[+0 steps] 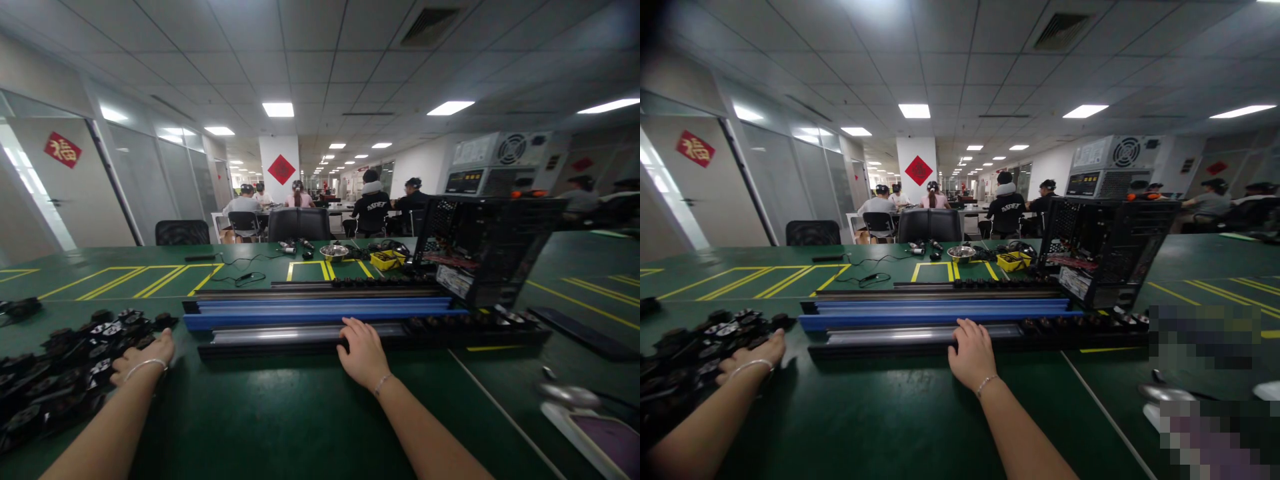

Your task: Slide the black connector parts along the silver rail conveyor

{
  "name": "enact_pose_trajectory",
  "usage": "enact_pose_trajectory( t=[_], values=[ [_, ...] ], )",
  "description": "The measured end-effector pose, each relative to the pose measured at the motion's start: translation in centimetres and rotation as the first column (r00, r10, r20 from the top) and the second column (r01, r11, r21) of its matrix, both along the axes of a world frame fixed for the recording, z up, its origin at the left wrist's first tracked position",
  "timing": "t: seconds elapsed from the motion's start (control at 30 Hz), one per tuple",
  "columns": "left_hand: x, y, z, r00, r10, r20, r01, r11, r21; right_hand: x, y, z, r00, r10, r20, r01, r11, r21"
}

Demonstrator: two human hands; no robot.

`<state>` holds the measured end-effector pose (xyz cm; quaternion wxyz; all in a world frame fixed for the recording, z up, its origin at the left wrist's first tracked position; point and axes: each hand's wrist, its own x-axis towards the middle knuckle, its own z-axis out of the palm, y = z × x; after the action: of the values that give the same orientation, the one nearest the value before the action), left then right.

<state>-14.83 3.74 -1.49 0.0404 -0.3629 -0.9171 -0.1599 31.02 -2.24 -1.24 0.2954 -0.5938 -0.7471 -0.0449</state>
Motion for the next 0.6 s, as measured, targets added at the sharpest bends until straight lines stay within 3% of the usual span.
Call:
enact_pose_trajectory(
  t=[0.1,0.2,0.33,0.43,0.5,0.53,0.6],
  values=[
    [0.3,-0.1,0.3,0.969,0.180,0.170,-0.168,0.982,-0.085,0.1,0.0,0.5,0.998,-0.023,-0.066,0.027,0.998,0.057],
    [0.2,-0.4,0.5,0.964,0.173,0.202,-0.157,0.983,-0.094,1.1,0.1,1.4,0.977,-0.153,-0.151,0.177,0.971,0.161],
    [0.6,-1.2,0.2,0.962,0.171,0.213,-0.169,0.985,-0.024,3.5,0.2,2.3,0.830,-0.456,-0.323,0.544,0.790,0.283],
    [2.4,-2.3,0.8,0.945,0.199,0.260,-0.219,0.975,0.050,5.4,0.4,2.1,0.641,-0.626,-0.444,0.754,0.622,0.213],
    [4.4,-2.9,1.8,0.948,0.195,0.253,-0.234,0.962,0.137,6.3,0.5,1.6,0.529,-0.690,-0.495,0.825,0.555,0.108],
    [5.5,-3.1,2.3,0.963,0.148,0.225,-0.195,0.959,0.206,6.6,0.6,1.4,0.499,-0.704,-0.505,0.834,0.549,0.057],
    [8.0,-3.3,3.4,0.994,-0.070,0.089,0.033,0.929,0.369,7.0,0.7,1.0,0.475,-0.717,-0.509,0.829,0.559,-0.014]
  ],
)
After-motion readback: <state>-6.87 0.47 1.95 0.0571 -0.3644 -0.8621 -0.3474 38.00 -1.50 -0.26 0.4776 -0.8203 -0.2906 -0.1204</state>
